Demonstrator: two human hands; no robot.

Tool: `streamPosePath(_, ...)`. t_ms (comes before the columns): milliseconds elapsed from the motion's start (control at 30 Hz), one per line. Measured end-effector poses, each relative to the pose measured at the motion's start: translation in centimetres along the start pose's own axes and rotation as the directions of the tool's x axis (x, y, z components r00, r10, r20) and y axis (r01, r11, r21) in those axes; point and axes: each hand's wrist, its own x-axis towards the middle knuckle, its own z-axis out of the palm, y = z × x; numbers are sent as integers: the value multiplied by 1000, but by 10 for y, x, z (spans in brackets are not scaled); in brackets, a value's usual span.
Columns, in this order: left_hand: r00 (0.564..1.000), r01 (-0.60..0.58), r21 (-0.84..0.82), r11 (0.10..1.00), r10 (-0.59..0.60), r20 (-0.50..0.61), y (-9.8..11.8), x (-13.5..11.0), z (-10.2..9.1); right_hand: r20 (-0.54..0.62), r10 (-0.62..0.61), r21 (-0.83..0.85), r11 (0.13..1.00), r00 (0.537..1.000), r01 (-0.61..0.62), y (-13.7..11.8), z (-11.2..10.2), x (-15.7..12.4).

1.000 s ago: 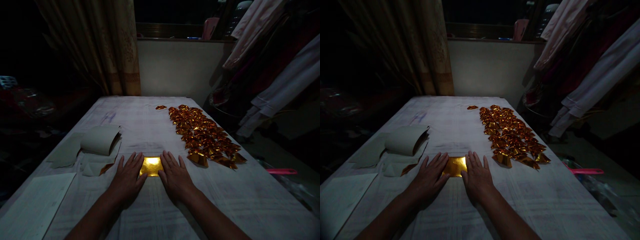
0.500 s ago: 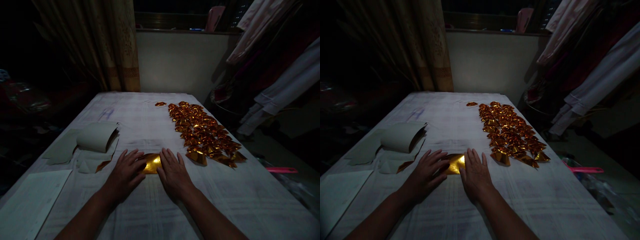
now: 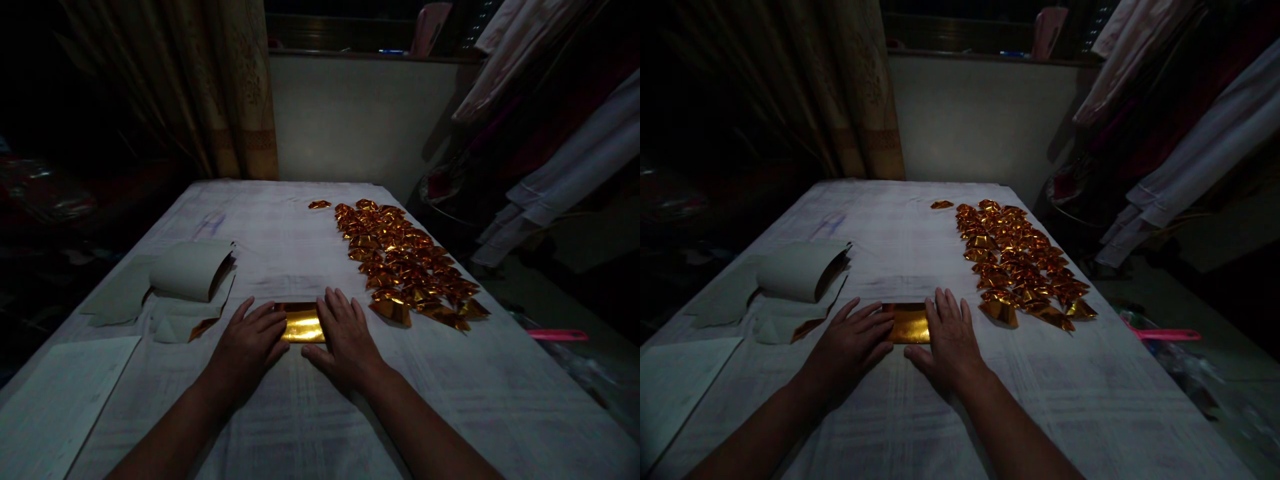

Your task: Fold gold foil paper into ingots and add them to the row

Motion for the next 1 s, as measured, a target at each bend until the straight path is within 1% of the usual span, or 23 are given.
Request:
streamPosePath(67,1000,9,-20,1000,-9,-16,2,0,1,-64,-72,-8,997,995,72,-1,-4,0)
streamPosePath(133,999,3,-38,999,-4,-32,3,0,2,-113,-159,-8,987,981,159,-3,-8,1)
streamPosePath(167,999,0,-46,999,-2,-37,3,0,2,-121,-189,-3,982,975,190,-4,-9,1)
streamPosePath(233,999,4,-62,998,-7,-47,3,1,2,-101,-203,8,979,974,205,-5,-12,1)
streamPosePath(400,998,40,-135,990,-46,-45,0,1,1,-53,-113,54,992,992,116,-2,-16,3)
streamPosePath(533,989,122,-235,964,-139,-55,-4,3,1,-33,-23,135,990,999,27,8,-20,3)
streamPosePath(633,976,187,-296,937,-212,-56,-6,4,3,-61,18,171,985,998,-7,14,-19,3)
streamPosePath(767,958,256,-322,911,-284,-41,-8,7,7,-118,74,154,986,990,-55,13,-14,3)
streamPosePath(867,947,291,-314,904,-318,-39,-8,10,8,-141,120,144,985,983,-100,9,-12,3)
streamPosePath(1000,939,315,-295,902,-341,-42,-7,12,10,-160,143,108,986,977,-127,5,-12,5)
